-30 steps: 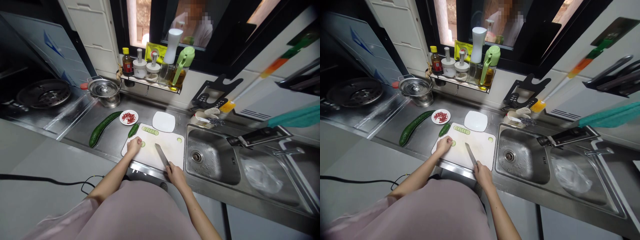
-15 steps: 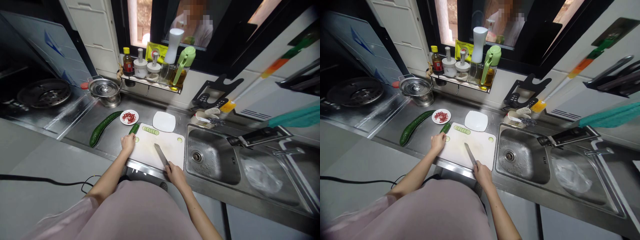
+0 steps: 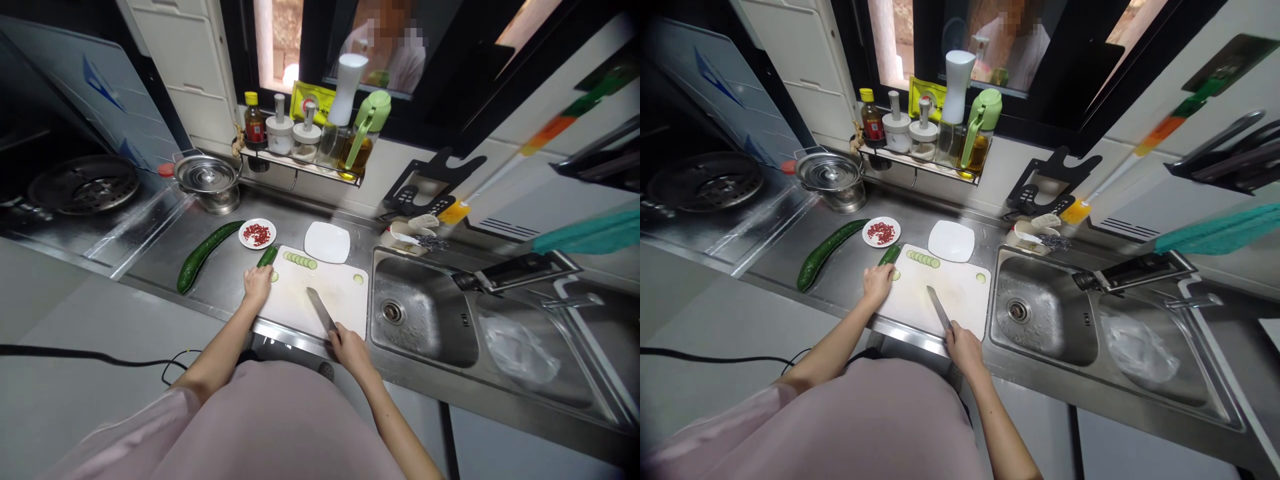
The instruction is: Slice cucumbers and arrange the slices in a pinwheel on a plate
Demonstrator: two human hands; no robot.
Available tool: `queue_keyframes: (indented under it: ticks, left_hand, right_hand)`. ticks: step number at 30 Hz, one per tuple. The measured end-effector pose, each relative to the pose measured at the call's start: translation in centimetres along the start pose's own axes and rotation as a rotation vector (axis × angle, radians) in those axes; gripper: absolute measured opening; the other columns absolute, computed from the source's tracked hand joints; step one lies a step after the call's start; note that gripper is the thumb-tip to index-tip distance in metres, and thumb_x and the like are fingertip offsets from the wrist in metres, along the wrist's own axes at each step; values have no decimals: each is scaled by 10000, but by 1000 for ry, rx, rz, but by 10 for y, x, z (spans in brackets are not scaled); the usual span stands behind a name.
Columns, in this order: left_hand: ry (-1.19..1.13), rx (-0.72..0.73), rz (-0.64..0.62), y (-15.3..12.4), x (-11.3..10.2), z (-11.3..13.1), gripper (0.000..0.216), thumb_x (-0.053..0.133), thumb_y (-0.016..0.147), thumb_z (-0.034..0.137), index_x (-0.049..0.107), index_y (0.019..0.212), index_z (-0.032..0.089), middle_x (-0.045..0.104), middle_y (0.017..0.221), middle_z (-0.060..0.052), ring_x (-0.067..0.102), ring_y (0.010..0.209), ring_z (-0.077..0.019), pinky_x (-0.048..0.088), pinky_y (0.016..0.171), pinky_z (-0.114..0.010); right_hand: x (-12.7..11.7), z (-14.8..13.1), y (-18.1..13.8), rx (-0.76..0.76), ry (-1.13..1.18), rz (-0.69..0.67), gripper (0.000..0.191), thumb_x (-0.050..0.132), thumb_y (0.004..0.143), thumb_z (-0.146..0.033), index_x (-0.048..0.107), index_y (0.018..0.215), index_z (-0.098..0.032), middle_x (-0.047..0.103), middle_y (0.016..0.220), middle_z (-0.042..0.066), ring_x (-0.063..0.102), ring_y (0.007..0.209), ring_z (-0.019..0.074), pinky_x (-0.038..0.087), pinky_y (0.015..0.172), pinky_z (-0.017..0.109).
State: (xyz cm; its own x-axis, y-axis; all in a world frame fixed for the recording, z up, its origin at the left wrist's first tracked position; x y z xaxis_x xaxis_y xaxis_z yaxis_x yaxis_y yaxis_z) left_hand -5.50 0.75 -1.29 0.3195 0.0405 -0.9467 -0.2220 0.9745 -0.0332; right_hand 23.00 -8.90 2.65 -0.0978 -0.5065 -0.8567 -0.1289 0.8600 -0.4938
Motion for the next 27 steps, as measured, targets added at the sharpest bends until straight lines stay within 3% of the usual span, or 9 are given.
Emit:
queue_keyframes:
  ticks: [18, 22, 27]
  left_hand:
    - [37, 79, 61, -1, 5, 8, 265, 419, 921, 204, 653, 1025, 268, 661, 1080, -80, 504, 985, -252, 304, 841, -383]
    - [-60, 108, 70, 0, 2, 29, 260, 437, 929, 290, 647, 1078, 254, 645, 1126, -77, 510, 1027, -248, 323, 889, -377]
    - [-131, 159, -35, 15, 11, 71, 314, 453, 918, 336, 631, 1156, 235, 631, 1155, -85, 514, 1076, -248, 335, 944, -372]
  right_hand:
    - [-2, 5, 2, 29, 49, -3, 313, 333, 979, -356, 557, 1146, -214, 704, 993, 84, 640, 927, 201, 321, 677, 254]
    - [-2, 10, 4, 42, 65, 4, 314, 331, 977, -352, 556, 1146, -212, 704, 979, 82, 639, 923, 203, 313, 665, 253]
    - [-2, 17, 6, 61, 78, 11, 300, 337, 977, -357, 558, 1126, -219, 703, 984, 75, 638, 914, 192, 310, 670, 248]
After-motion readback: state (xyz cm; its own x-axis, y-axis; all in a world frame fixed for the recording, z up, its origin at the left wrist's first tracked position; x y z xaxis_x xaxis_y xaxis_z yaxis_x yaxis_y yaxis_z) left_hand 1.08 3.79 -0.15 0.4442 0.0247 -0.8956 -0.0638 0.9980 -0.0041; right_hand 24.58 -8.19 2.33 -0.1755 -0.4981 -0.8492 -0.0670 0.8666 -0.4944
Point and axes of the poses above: each hand's wrist, its own y-axis towards the middle knuckle, its own x-axis out of the palm, z = x × y, the point moved 4 cm from there along y, towards the middle knuckle
